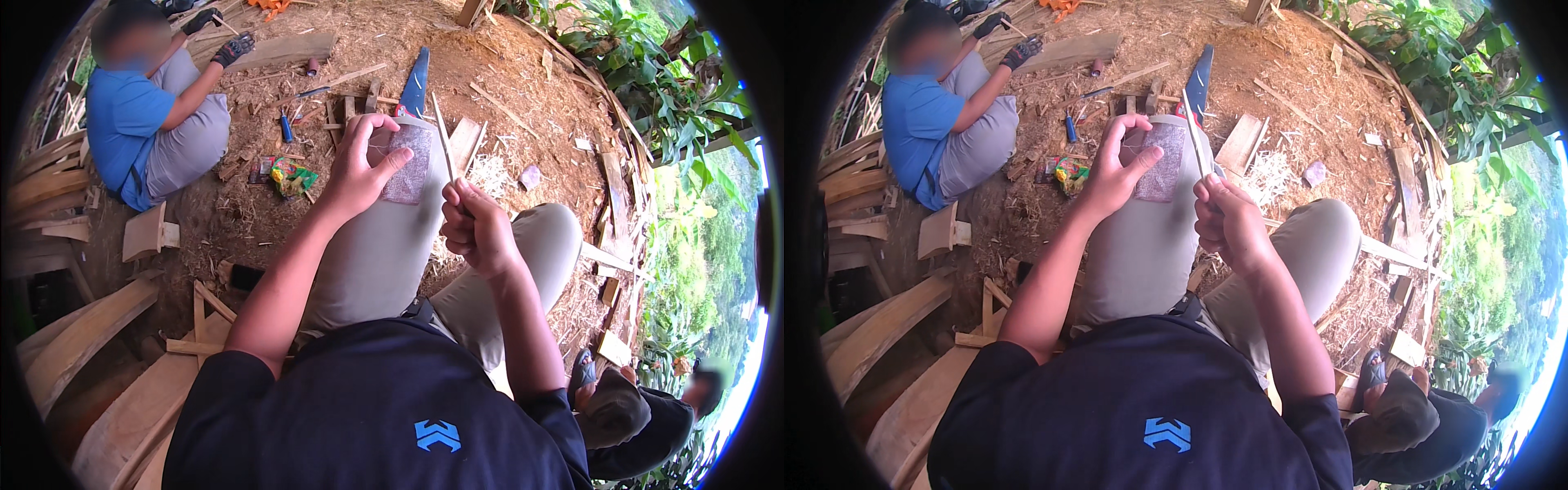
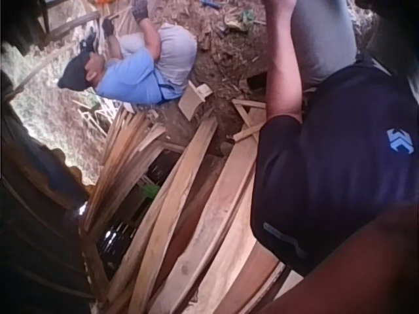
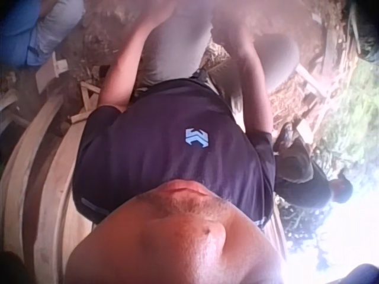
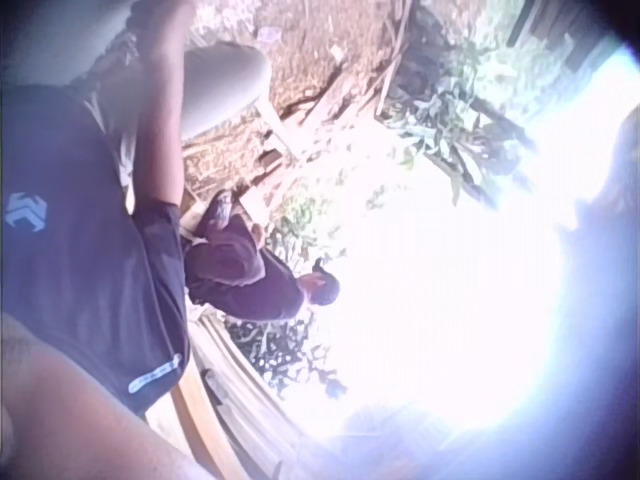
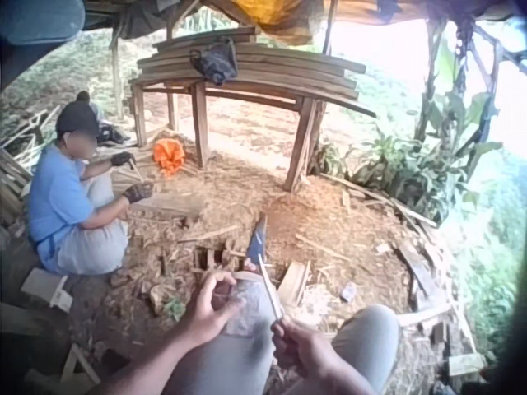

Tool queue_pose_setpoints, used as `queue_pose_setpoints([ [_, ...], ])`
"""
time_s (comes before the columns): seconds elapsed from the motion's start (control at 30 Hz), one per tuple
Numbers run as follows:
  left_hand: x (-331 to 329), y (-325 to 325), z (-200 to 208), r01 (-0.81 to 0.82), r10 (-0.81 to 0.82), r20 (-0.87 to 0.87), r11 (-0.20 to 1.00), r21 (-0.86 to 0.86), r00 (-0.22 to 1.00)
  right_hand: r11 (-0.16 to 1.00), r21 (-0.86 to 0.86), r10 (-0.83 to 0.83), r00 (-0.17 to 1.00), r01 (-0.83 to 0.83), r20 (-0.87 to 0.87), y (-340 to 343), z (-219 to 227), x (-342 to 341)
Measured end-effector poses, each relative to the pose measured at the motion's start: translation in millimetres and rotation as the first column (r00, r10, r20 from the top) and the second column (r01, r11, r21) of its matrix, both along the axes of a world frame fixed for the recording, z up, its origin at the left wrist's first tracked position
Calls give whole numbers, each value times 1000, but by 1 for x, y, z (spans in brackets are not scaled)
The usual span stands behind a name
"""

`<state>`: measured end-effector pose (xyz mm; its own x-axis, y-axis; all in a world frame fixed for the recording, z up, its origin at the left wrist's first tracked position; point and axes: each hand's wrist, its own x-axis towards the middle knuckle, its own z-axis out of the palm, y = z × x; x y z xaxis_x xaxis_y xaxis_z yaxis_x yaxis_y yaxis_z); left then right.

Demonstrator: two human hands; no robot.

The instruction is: The person sits on the ground and uses a knife to sharpen thin wooden sticks. They hold the sticks against a sanding block and rub them back and forth to smooth the surface, then inspect the sharpened tips. The person handles multiple sticks one by one, rotating them to work on different sides.

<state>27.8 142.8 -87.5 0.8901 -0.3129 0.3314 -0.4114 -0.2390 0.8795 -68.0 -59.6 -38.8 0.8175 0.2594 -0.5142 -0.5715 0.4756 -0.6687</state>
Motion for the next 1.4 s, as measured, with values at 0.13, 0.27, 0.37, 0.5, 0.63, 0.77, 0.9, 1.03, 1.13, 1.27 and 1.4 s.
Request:
queue_pose_setpoints([
  [0.13,2,1,-4,-58,58,107,998,-6,993,994,-97,49,997,-43,61,1,0,10],
  [0.27,3,-2,-6,-57,59,85,998,-25,995,695,-712,183,933,100,310,4,-15,21],
  [0.37,5,-2,-8,-60,63,83,998,-36,995,-38,-946,478,837,323,267,25,-2,21],
  [0.5,5,-1,-10,-18,19,31,1000,-18,999,-260,-926,474,872,273,124,43,-6,18],
  [0.63,2,-1,-5,16,-17,50,1000,20,999,-355,-917,451,893,180,1,47,-4,-17],
  [0.77,4,0,-4,1,-1,-16,1000,-7,1000,-358,-876,509,854,323,107,46,1,8],
  [0.9,7,0,-8,-15,16,121,1000,-4,993,-682,-618,494,870,390,5,56,-12,-9],
  [1.03,6,-2,-9,-37,37,134,999,-2,990,-749,-535,492,869,391,-53,50,-14,-22],
  [1.13,12,0,-8,-18,19,20,999,-48,1000,-810,-396,481,876,434,-25,61,-13,4],
  [1.27,5,2,-8,-15,15,100,1000,-9,995,-788,-446,498,865,424,-57,60,-15,-24],
  [1.4,11,-1,-9,-9,11,24,999,-50,1000,-784,-432,513,857,446,-48,57,-16,1],
])
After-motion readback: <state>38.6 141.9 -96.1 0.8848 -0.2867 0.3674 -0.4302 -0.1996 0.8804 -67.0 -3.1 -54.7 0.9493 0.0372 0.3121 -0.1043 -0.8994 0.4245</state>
